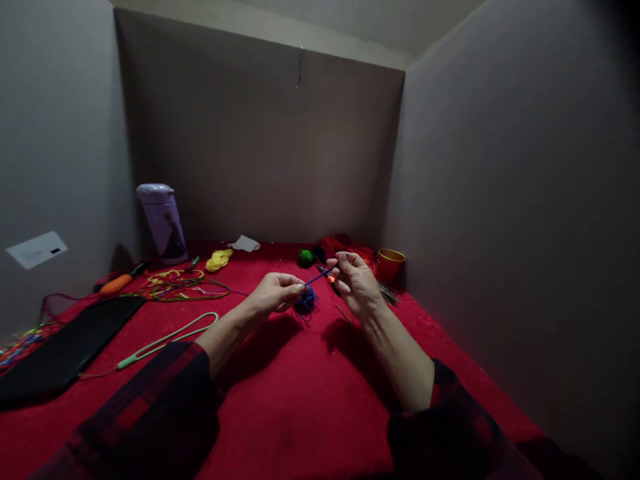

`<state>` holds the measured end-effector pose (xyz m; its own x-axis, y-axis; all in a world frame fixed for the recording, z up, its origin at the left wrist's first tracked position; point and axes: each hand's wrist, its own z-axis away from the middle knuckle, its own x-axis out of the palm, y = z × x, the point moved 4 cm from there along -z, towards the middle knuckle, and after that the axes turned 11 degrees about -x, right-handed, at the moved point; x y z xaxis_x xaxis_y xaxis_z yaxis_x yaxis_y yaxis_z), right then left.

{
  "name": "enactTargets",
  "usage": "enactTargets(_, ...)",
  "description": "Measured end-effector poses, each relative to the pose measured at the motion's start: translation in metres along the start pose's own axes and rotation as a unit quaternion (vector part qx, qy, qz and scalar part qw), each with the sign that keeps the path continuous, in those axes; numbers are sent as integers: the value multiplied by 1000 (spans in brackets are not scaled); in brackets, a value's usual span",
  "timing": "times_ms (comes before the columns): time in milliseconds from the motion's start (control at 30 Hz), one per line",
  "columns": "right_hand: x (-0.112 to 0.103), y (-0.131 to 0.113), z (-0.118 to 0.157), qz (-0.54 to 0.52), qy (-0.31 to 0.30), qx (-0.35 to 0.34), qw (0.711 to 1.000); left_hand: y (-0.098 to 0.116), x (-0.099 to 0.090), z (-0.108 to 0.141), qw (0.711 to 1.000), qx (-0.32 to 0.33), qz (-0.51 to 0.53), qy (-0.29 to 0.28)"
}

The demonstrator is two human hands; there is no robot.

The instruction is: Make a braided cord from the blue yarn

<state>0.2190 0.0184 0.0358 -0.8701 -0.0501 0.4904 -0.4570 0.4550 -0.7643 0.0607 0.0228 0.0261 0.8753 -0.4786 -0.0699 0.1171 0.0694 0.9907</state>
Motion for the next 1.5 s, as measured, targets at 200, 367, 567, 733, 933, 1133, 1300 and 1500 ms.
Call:
enactTargets(200,-20,-15,-11,-54,116,-68,989,6,-11,-13,996,13,-77,54)
enactTargets(367,-33,-23,-18,-47,180,-143,972,18,-20,-38,983,45,-168,56)
enactTargets(567,-61,-36,-28,-9,287,-270,919,47,-32,-52,966,64,-244,53)
enactTargets(733,-77,-40,-28,119,342,-344,866,76,-29,-52,951,68,-300,34)
enactTargets(933,-93,-47,-22,280,406,-363,790,102,-38,-36,951,64,-297,51)
enactTargets(1133,-95,-62,-14,368,446,-376,724,109,-53,-26,959,40,-269,73)
enactTargets(1300,-54,-50,-15,327,229,-319,859,118,-48,-14,966,75,-230,86)
enactTargets(1500,12,-25,5,376,-45,-234,895,105,-35,-16,941,97,-322,30)
